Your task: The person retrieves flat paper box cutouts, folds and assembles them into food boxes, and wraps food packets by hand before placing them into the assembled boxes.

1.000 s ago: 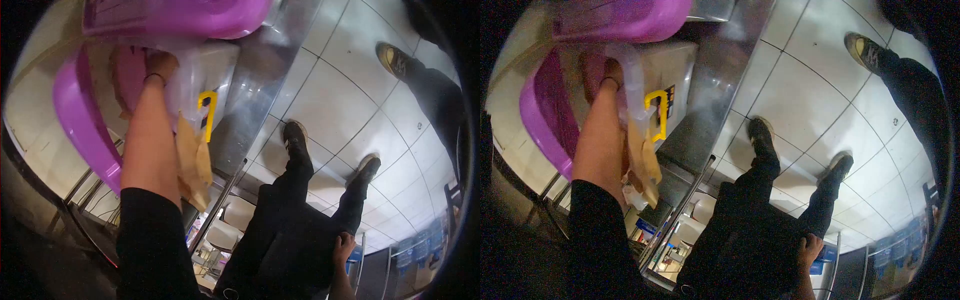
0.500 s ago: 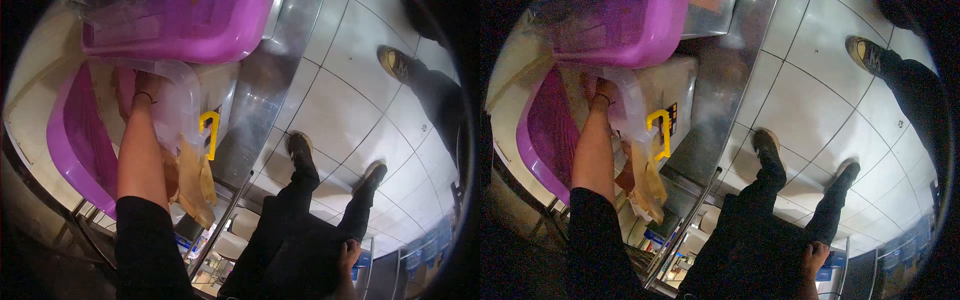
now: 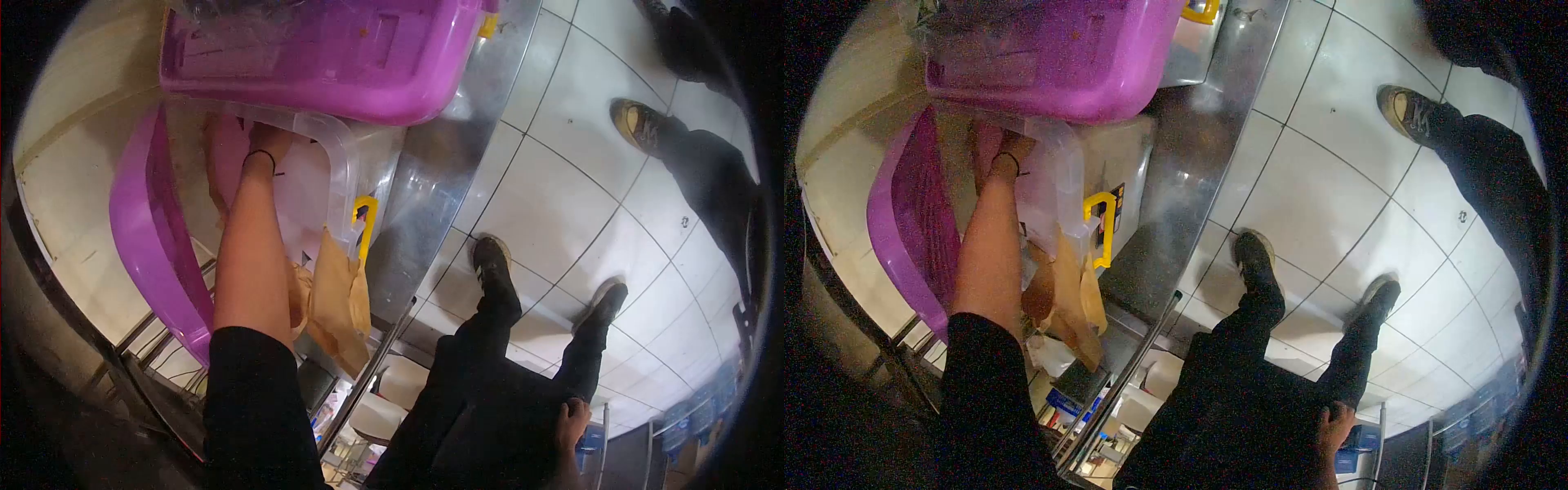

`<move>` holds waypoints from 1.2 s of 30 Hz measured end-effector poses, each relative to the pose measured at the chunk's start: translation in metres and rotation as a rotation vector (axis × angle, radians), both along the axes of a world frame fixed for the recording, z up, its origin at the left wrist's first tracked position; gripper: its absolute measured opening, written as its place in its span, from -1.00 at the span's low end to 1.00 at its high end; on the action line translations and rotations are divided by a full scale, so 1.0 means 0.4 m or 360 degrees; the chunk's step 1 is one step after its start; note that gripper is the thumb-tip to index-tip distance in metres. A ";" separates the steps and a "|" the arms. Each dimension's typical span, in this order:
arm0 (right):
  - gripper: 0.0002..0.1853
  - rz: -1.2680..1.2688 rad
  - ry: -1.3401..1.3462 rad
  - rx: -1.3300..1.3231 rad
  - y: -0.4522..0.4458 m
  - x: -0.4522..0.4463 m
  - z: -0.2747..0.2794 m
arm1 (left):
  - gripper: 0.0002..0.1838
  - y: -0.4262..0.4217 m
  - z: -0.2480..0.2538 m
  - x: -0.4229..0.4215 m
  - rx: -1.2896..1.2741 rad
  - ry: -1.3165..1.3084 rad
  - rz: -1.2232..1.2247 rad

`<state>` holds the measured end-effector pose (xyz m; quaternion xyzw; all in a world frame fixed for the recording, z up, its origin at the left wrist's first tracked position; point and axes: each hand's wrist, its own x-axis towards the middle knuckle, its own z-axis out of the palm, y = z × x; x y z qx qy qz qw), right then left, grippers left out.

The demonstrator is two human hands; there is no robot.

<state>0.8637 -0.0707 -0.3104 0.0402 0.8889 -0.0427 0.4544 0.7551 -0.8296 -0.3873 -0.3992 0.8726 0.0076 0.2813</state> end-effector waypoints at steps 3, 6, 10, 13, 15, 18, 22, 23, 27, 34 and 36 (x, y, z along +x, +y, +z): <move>-0.76 -0.0011 -0.0004 0.0028 -0.015 0.006 0.002 | -0.21 -0.028 -0.018 0.023 -0.0150 -0.0035 -0.0093; -0.77 -0.0017 -0.0007 0.0022 -0.028 0.019 0.007 | -0.18 -0.026 0.004 0.009 -0.0140 0.0099 0.0006; -0.78 0.0014 0.0003 0.0036 -0.034 0.021 0.015 | -0.34 -0.034 0.065 0.017 -0.0016 0.0092 0.0115; -0.78 -0.0095 0.0006 0.0015 -0.038 0.021 0.004 | -0.34 -0.060 0.073 0.017 0.0053 0.0099 0.0309; -0.77 -0.0191 0.0003 -0.0019 -0.029 0.027 0.015 | -0.31 -0.041 0.060 0.010 0.0217 0.0439 0.0397; -0.75 -0.0176 -0.0027 -0.0036 -0.016 0.049 0.019 | -0.35 -0.040 0.008 0.037 0.0280 0.0878 0.0347; -0.76 -0.0294 0.0009 -0.0148 -0.029 0.055 0.036 | -0.35 -0.027 0.011 0.037 0.0061 0.0662 0.0394; -0.76 -0.0361 0.0000 -0.0158 -0.025 0.060 0.042 | -0.35 -0.057 -0.007 0.054 0.0035 0.0638 0.0330; -0.77 -0.0515 0.0013 -0.0189 0.005 0.093 0.045 | -0.35 -0.050 -0.015 0.052 0.0048 0.0637 0.0399; -0.77 -0.0306 -0.0049 -0.0161 -0.019 0.095 0.060 | -0.37 -0.033 0.051 0.051 0.0213 0.0954 0.0586; -0.77 -0.0323 -0.0006 -0.0182 -0.024 0.088 0.074 | -0.38 -0.026 0.077 0.068 0.0325 0.1011 0.0509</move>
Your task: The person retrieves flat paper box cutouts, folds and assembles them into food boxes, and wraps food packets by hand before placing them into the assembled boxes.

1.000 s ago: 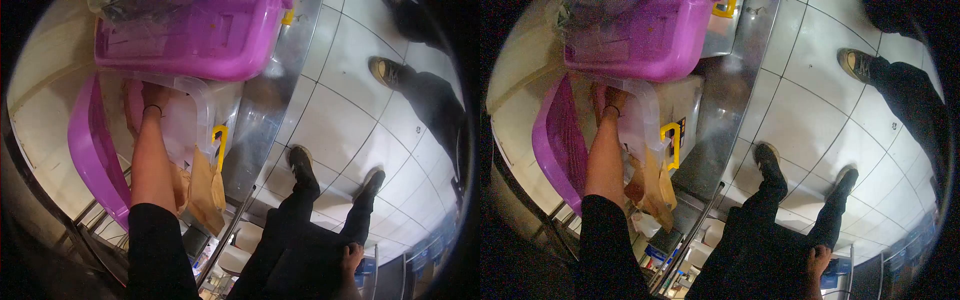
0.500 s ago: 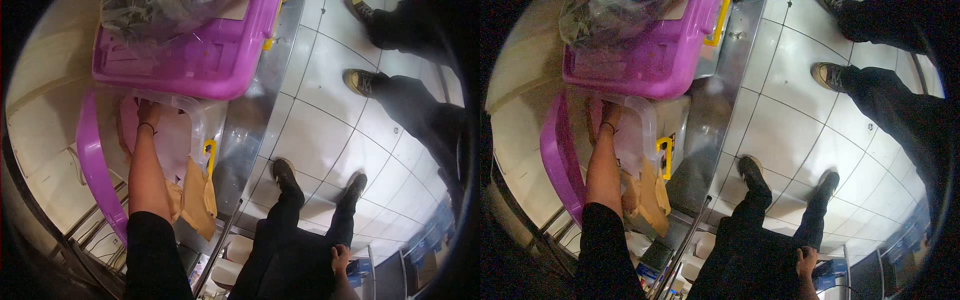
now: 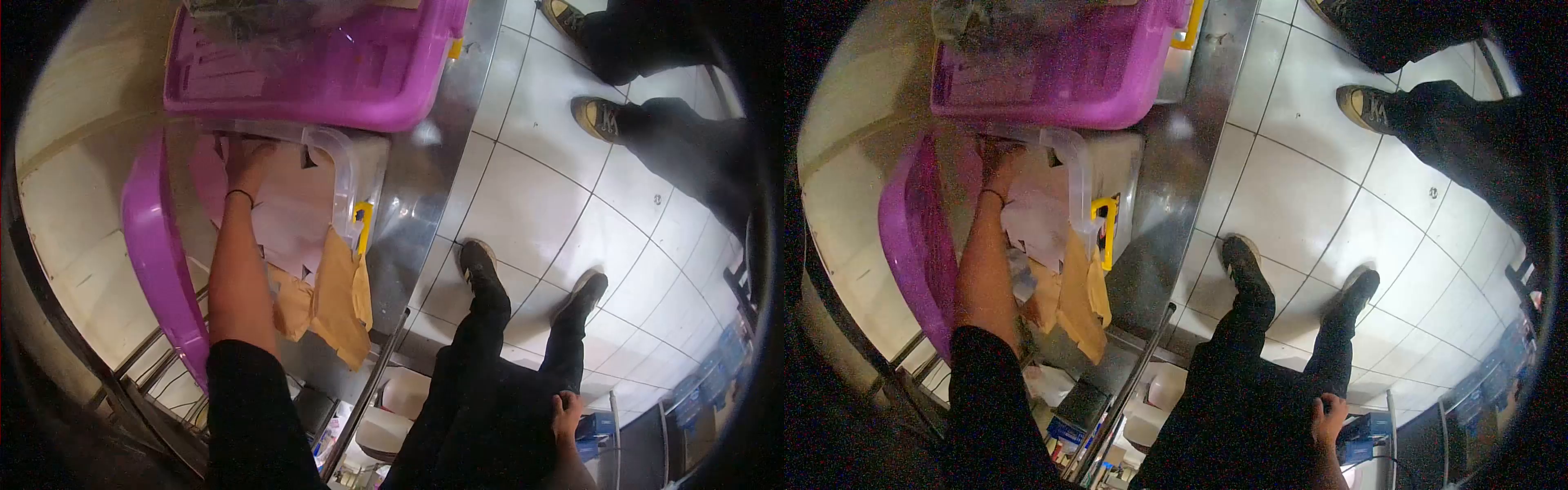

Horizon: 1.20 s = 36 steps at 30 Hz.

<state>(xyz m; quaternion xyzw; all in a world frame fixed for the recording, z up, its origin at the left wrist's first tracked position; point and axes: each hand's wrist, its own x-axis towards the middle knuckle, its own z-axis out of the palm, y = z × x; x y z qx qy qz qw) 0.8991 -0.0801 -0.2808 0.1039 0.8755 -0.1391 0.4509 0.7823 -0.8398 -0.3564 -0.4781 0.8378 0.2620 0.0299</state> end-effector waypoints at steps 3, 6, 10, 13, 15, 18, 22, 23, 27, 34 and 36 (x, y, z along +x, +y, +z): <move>-0.77 -0.0156 -0.0018 -0.0041 0.008 -0.004 0.005 | -0.40 0.047 0.157 -0.018 0.0223 -0.0252 -0.0183; -0.78 -0.0091 0.0034 -0.0067 -0.003 -0.003 0.014 | -0.40 0.049 0.236 -0.014 0.0084 -0.0633 -0.0320; -0.81 -0.0024 0.0050 -0.0107 0.020 0.000 0.002 | -0.41 0.066 0.223 0.005 -0.0289 -0.0659 -0.0377; -0.81 -0.0033 0.0050 -0.0084 0.028 -0.001 0.013 | -0.44 0.098 0.190 -0.004 -0.0789 -0.0997 -0.0760; -0.81 -0.0012 0.0060 -0.0072 0.036 -0.005 0.003 | -0.44 0.124 0.186 -0.034 -0.1082 -0.1198 -0.0954; -0.81 0.0012 0.0035 -0.0044 0.053 -0.007 0.003 | -0.42 0.233 0.221 -0.128 -0.1134 -0.1462 -0.1020; -0.81 -0.0066 0.0021 -0.0078 0.045 -0.020 0.013 | -0.33 0.242 0.242 -0.174 -0.0765 -0.1757 -0.1086; -0.81 -0.0079 0.0044 -0.0085 0.049 -0.021 0.011 | -0.30 0.230 0.230 -0.177 -0.0680 -0.1750 -0.1069; -0.81 -0.0196 0.0080 -0.0120 0.060 0.009 0.013 | -0.24 0.208 0.135 -0.091 -0.0609 -0.1438 -0.0648; -0.80 -0.0035 0.0096 -0.0019 0.012 0.011 -0.006 | -0.29 0.107 0.036 -0.071 -0.0543 -0.1209 -0.0989; -0.80 -0.0066 0.0057 -0.0039 0.005 0.022 -0.013 | -0.32 0.119 0.024 -0.062 -0.0507 -0.1268 -0.0958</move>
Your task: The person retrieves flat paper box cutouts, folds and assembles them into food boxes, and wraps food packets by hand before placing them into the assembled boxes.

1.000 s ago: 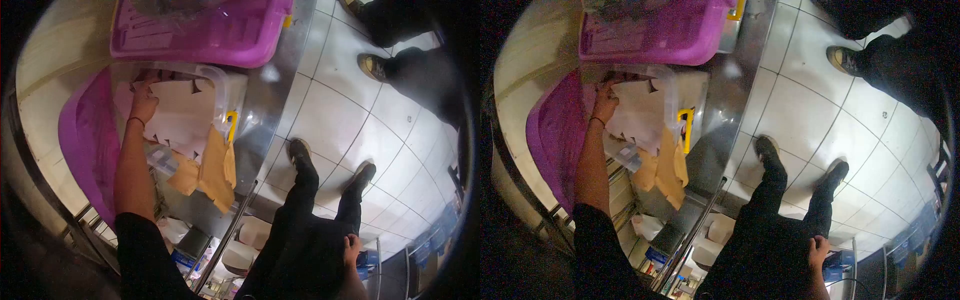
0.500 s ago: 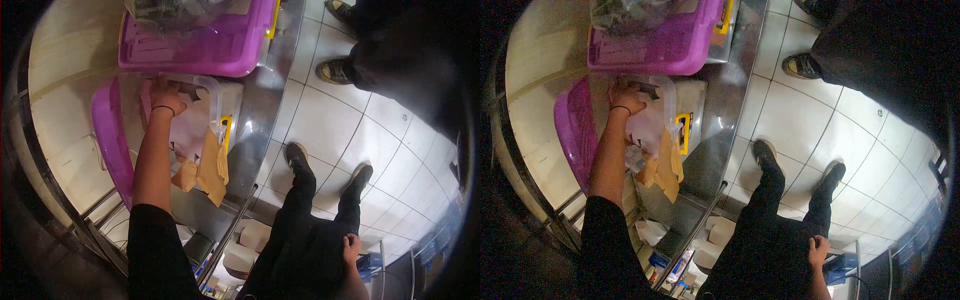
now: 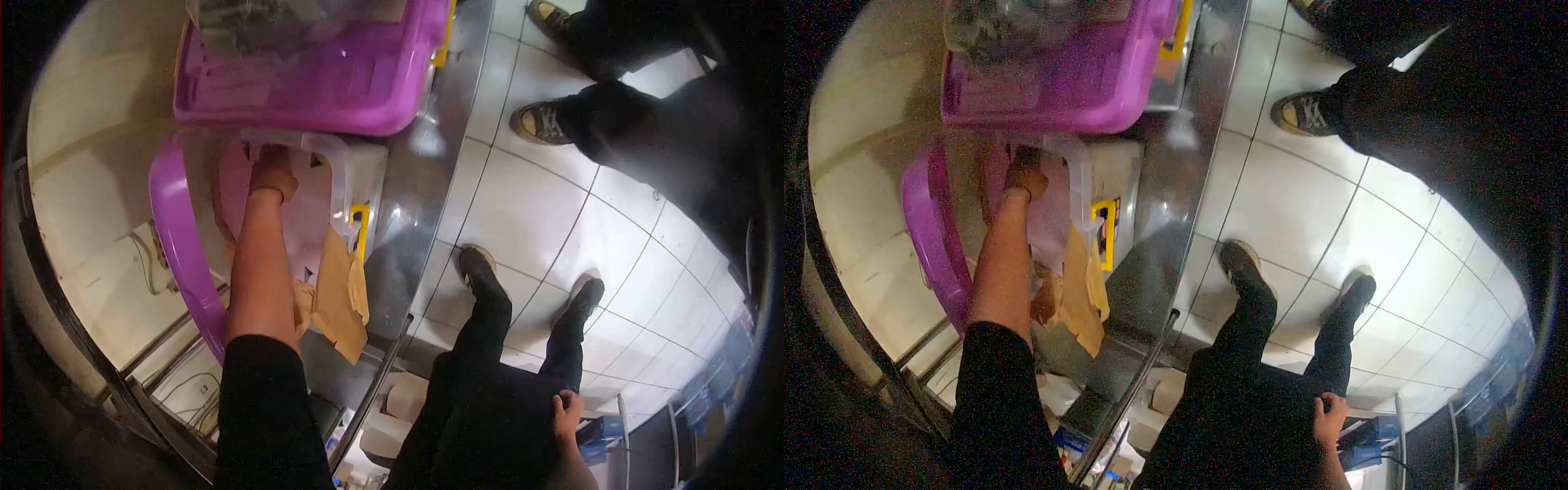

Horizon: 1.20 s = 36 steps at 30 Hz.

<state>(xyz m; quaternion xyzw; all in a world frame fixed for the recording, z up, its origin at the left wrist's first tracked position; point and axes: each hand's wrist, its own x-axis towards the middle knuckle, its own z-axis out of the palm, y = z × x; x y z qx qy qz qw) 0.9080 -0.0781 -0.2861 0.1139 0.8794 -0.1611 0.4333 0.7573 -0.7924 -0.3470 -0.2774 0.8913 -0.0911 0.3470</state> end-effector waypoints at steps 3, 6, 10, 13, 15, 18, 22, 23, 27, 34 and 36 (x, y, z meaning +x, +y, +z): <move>-0.78 -0.0023 -0.0023 0.0010 -0.004 0.028 -0.012 | -0.35 -0.048 -0.100 0.010 -0.0038 0.0055 0.0014; -0.79 0.0017 -0.0092 0.0081 -0.015 0.040 -0.004 | -0.41 -0.151 -0.217 0.069 0.0000 0.0086 -0.0150; -0.81 0.0026 -0.0049 0.0066 -0.026 0.054 -0.003 | -0.55 -0.100 -0.173 0.045 -0.0075 0.0507 -0.0338; -0.81 0.0018 -0.0088 0.0062 -0.034 0.044 -0.003 | -0.64 0.012 -0.116 0.026 -0.0236 0.0570 -0.0216; -0.81 0.0038 -0.0082 0.0068 -0.038 0.037 -0.005 | -0.67 0.026 -0.123 0.022 -0.0283 0.0666 -0.0214; -0.82 0.0032 -0.0080 0.0052 -0.028 0.029 -0.009 | -0.65 0.014 -0.141 0.032 -0.0221 0.0885 -0.0323; -0.82 -0.0010 -0.0077 0.0020 -0.025 0.014 -0.013 | -0.56 0.037 -0.092 0.025 -0.0146 0.0566 -0.0153; -0.82 -0.0011 -0.0094 -0.0001 -0.024 0.007 -0.012 | -0.53 0.040 -0.088 0.020 -0.0157 0.0467 -0.0101; -0.82 -0.0090 -0.0107 0.0023 -0.009 0.006 -0.025 | -0.45 0.045 -0.069 -0.025 -0.0255 0.0261 0.0210; -0.81 -0.0059 -0.0075 -0.0059 -0.006 -0.012 -0.020 | -0.48 0.068 -0.058 -0.019 -0.0220 0.0449 0.0215; -0.81 -0.0121 -0.0081 -0.0053 0.005 -0.003 -0.027 | -0.50 0.095 -0.013 -0.041 -0.0218 0.0471 0.0137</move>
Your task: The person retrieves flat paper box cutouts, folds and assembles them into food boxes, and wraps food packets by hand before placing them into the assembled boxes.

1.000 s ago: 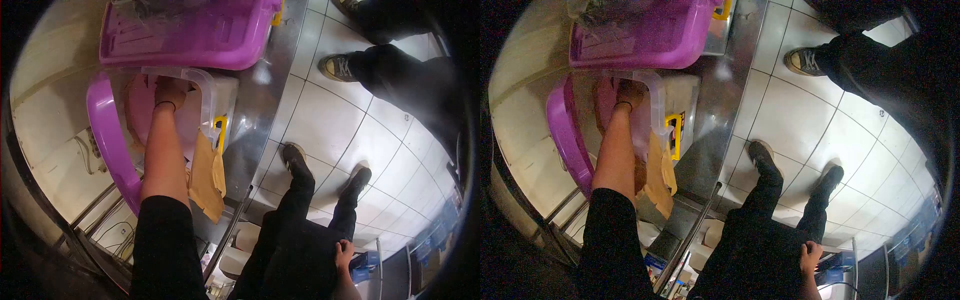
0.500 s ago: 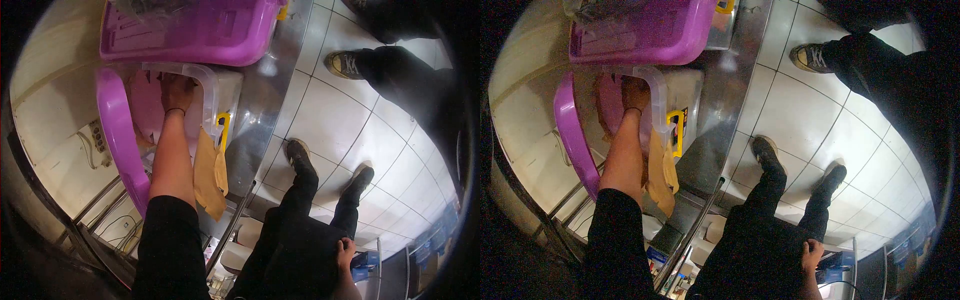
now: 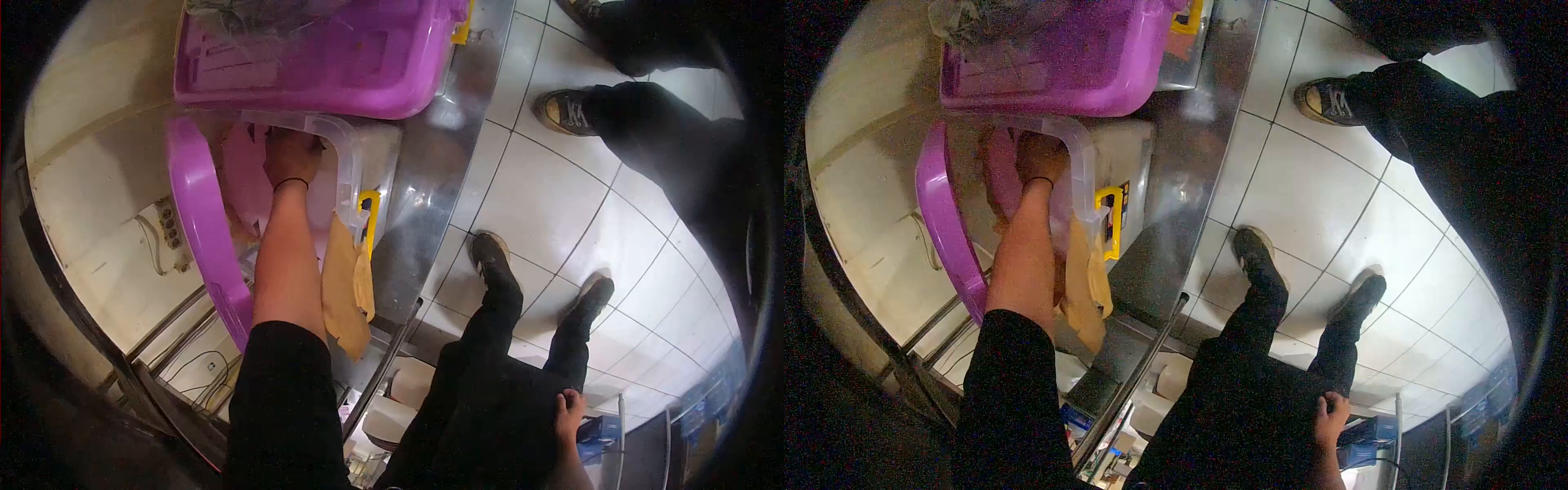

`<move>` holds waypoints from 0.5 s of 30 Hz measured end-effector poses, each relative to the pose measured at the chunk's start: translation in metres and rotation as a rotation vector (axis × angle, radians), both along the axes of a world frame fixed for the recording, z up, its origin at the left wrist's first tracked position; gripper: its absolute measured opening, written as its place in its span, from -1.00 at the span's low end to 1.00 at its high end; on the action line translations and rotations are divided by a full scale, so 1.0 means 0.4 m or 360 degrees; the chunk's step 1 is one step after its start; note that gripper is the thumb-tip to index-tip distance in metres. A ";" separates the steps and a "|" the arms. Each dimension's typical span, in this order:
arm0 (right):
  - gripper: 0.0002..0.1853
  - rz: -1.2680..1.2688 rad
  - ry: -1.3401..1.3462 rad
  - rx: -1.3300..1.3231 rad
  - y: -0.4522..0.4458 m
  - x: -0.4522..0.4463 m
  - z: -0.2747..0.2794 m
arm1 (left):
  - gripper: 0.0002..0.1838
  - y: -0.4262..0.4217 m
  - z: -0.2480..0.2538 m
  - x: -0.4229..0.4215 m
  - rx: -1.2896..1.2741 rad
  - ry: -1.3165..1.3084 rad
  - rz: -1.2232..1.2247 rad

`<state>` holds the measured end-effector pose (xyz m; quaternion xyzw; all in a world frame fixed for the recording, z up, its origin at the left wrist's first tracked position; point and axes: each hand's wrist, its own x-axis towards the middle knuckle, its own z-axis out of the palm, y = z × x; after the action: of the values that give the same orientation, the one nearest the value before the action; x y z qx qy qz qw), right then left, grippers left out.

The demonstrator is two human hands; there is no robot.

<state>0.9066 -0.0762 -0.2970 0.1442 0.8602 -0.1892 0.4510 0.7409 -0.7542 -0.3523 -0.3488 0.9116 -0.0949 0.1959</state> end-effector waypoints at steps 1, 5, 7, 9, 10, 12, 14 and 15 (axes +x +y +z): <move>-0.81 0.0018 -0.0003 0.0003 0.001 -0.003 0.000 | -0.52 -0.017 -0.008 0.016 -0.0072 -0.0026 -0.0230; -0.83 -0.0049 0.0042 -0.0035 0.014 0.004 -0.004 | -0.55 -0.043 0.001 0.059 -0.0050 0.0248 -0.0107; -0.84 -0.0104 0.0025 -0.0109 0.042 0.011 -0.023 | -0.54 -0.051 0.048 0.037 -0.0031 0.0079 -0.0349; -0.85 -0.0164 0.0014 -0.0144 0.037 0.002 -0.020 | -0.53 -0.059 0.098 0.026 -0.0020 -0.0039 -0.0495; -0.85 -0.0191 0.0006 -0.0157 0.035 -0.004 -0.014 | -0.52 -0.064 0.121 0.032 -0.0017 -0.0069 -0.0517; -0.84 -0.0115 0.0008 -0.0119 0.047 -0.003 -0.016 | -0.51 -0.092 0.145 0.050 -0.0061 -0.0074 -0.0625; -0.84 -0.0082 -0.0007 -0.0127 0.063 0.000 -0.016 | -0.49 -0.129 0.158 0.082 -0.0054 -0.0131 -0.0654; -0.84 -0.0091 -0.0020 -0.0154 0.070 -0.001 -0.015 | -0.47 -0.132 0.178 0.091 -0.0003 -0.0205 -0.0599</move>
<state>0.9062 -0.0481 -0.3030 0.1478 0.8427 -0.2426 0.4574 0.7774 -0.8072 -0.2811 -0.1655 0.9462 -0.1529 0.2323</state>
